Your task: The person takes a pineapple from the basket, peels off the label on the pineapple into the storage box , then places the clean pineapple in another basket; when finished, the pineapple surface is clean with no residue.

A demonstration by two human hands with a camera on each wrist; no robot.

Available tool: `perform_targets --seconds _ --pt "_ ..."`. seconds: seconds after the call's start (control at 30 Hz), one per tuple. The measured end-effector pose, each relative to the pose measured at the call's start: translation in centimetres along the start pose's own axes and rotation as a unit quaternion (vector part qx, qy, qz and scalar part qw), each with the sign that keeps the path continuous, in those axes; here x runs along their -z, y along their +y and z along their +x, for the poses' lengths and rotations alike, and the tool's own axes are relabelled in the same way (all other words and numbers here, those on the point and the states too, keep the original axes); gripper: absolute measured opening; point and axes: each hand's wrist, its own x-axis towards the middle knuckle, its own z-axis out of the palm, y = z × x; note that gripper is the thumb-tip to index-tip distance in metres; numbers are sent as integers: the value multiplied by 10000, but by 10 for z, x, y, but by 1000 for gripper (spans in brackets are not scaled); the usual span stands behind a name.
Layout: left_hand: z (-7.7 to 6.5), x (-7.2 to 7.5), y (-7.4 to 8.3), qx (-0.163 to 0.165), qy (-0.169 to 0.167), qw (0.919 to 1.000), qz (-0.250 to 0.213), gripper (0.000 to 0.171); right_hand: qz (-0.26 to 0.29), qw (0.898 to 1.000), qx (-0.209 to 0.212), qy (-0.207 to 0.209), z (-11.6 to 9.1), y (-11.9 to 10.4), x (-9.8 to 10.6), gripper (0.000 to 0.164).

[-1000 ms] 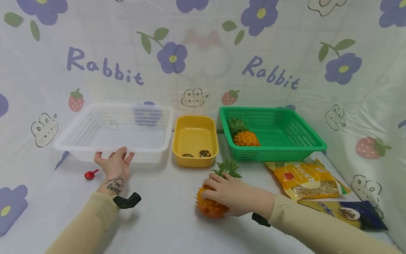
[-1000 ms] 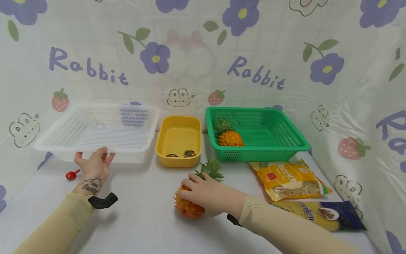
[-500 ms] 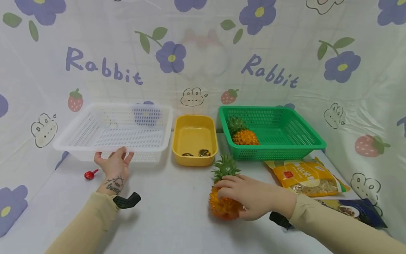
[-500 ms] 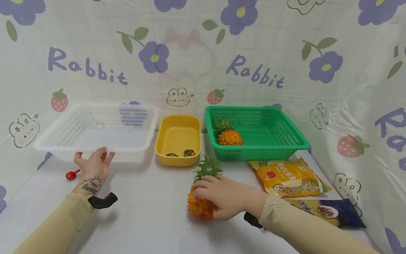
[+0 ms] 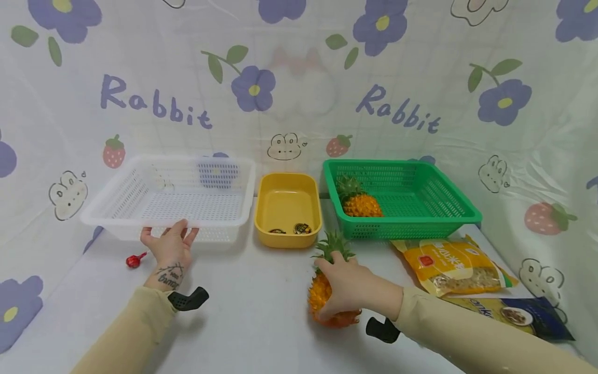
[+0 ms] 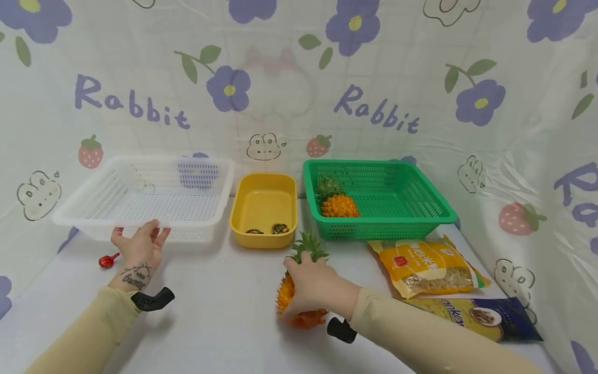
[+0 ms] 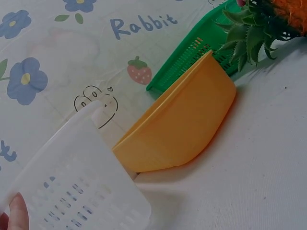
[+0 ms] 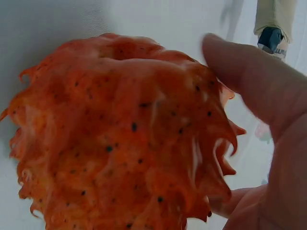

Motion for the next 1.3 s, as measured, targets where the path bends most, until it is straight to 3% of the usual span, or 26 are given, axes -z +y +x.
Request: perform_targets --seconds 0.2,0.67,0.93,1.07,1.3 --pt "-15 -7 4 -39 84 9998 152 88 -72 9999 -45 -110 2 -3 -1 91" --pt "-14 -8 5 -2 -8 9999 114 87 15 9999 -78 -76 1 -3 0 85" --pt "-12 -6 3 -112 23 9998 162 86 -273 9996 -61 -106 1 -3 -7 94" --pt "-15 -7 4 9 -16 10000 64 86 -373 9993 -25 -15 0 -3 -9 91" --pt "-15 -7 3 -63 8 9999 150 84 -283 9994 114 -135 -4 -2 -3 84"
